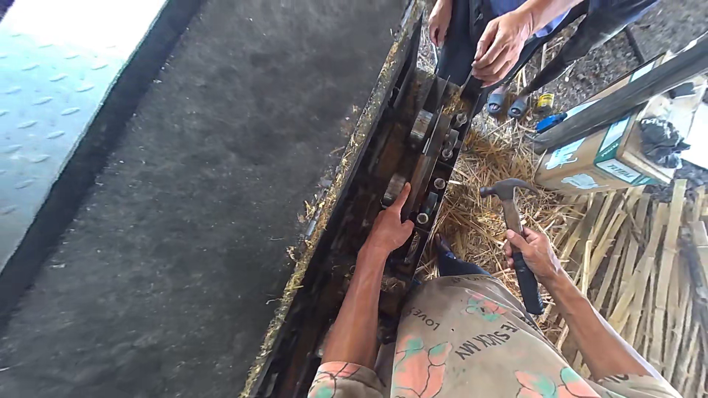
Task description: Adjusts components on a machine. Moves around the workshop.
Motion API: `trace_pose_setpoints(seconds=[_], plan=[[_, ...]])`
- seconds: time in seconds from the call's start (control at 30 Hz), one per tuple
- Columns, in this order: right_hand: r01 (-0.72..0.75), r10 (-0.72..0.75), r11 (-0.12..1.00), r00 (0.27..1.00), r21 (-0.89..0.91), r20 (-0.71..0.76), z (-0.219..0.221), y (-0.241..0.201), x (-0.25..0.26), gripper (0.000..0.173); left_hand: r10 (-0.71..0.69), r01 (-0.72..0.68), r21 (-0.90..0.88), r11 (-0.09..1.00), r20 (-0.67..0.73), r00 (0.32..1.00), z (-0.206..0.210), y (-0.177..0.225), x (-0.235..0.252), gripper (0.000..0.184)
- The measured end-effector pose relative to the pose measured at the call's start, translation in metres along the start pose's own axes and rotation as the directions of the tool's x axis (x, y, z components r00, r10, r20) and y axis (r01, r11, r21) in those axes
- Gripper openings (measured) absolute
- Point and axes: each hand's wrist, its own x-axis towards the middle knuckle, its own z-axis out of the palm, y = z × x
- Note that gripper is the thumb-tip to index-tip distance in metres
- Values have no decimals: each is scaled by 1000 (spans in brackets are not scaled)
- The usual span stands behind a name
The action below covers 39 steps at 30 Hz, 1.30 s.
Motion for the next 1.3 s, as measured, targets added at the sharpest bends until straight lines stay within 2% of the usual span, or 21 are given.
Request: trace_pose_setpoints(seconds=[0.13, 0.37, 0.73, 0.87, 1.1, 1.3], plan=[[6, -6, 1000, 1000, -12, 22, 3, -3, 9, 26, 1, 0, 34, 999, -24, 1000, 2, 2, 0, 92], [4, -4, 1000, 998, -3, 64, 7, -3, 10, 30, 26, -26, -22, 999, 0, 1000, 1, -7, 7, 92], [-42, 42, 997, 999, 63, 4, -1, 2, 5, 28, 2, 0, -98, 995, 25, 1000, -7, 3, -5, 95], [-40, 40, 997, 999, 69, 4, 1, 2, 2, 27, -23, 22, -16, 1000, -14, 1000, -3, 5, -6, 94], [-6, 6, 999, 1000, 32, 4, -3, 11, -8, 27, 36, -29, 99, 995, -73, 997, 4, 0, -1, 88], [1, -1, 1000, 1000, 23, -16, -14, 24, -19, 28, 91, -75, 106, 992, -163, 982, 13, -5, -12, 77]])
